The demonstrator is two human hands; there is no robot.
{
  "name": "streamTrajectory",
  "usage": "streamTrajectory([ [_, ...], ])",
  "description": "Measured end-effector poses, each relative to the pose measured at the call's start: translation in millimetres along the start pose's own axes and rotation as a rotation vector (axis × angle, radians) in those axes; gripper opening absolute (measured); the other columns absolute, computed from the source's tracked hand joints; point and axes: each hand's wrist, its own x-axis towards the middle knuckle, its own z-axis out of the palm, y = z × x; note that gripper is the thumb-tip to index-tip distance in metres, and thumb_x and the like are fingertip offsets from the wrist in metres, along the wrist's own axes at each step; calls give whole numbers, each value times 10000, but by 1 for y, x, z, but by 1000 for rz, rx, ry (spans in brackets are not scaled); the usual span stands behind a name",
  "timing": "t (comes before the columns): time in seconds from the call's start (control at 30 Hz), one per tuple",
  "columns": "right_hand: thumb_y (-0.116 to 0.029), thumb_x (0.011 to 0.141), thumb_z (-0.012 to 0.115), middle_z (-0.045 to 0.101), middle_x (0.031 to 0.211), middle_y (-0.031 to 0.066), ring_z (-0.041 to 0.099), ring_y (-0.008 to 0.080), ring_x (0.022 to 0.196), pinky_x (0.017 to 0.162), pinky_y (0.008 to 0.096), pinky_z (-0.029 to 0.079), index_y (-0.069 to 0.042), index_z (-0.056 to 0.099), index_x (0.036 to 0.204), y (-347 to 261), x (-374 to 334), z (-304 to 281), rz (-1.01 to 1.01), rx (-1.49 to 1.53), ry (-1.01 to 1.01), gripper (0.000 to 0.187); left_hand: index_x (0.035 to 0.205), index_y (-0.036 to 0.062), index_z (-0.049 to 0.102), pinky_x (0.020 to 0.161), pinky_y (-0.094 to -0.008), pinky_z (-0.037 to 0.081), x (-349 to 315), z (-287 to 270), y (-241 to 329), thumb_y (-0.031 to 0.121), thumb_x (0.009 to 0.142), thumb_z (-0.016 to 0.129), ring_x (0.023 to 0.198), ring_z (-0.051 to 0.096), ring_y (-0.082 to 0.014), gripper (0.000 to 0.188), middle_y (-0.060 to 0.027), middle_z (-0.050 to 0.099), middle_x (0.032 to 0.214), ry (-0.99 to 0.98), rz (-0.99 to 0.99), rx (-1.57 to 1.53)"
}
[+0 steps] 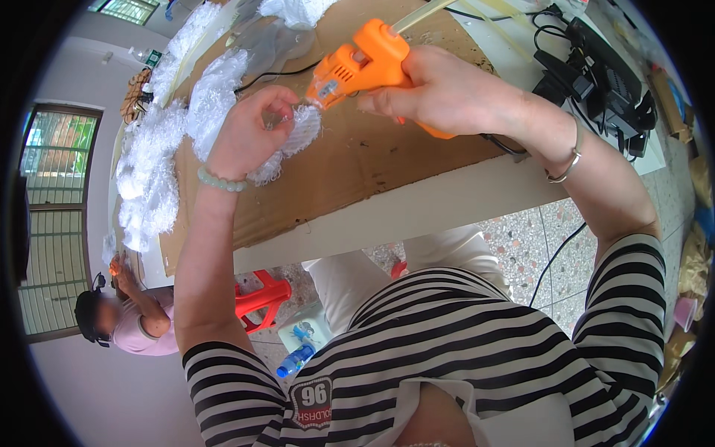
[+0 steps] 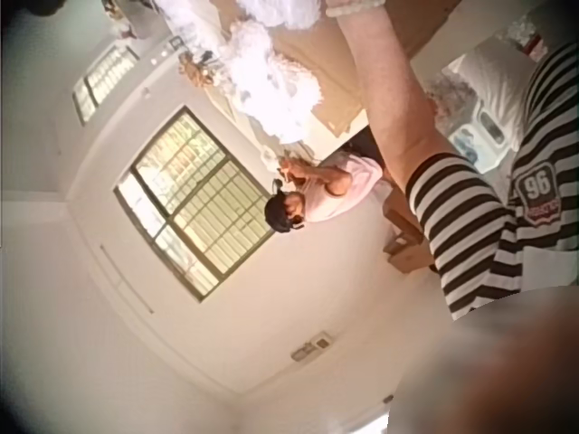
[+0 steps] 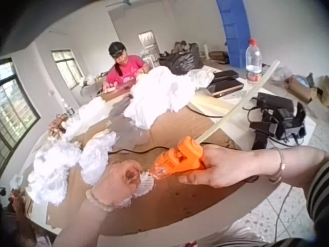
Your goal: Using a hot glue gun to attach white synthetic fiber material to cardboard shapes.
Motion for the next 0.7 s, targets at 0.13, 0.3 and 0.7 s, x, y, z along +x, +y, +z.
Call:
streamTrajectory([
  [0.13, -292, 912, 557, 540, 756, 2, 493, 85, 710, 658, 237, 410, -25, 556, 968, -6, -7, -6, -9, 65, 67, 273, 885, 91, 619, 659, -363, 462, -1, -3, -2, 24, 694, 617, 685, 568, -251, 202, -50, 623, 712, 43, -10, -3],
  [0.3, -340, 935, 503, 558, 795, 11, 520, 99, 778, 721, 247, 418, -14, 563, 994, 17, -3, -8, -18, 144, 195, 336, 851, 87, 640, 653, -368, 459, 3, 0, 13, 64, 706, 639, 680, 562, -247, 147, -57, 609, 679, 154, -8, 22],
  [0.7, -342, 938, 492, 607, 809, 22, 547, 86, 784, 730, 233, 434, -50, 576, 924, 25, -2, -16, -128, 450, 501, 304, 747, 86, 674, 656, -373, 474, 23, 9, 26, 188, 718, 676, 683, 582, -265, 106, -82, 617, 654, -120, -87, 224],
])
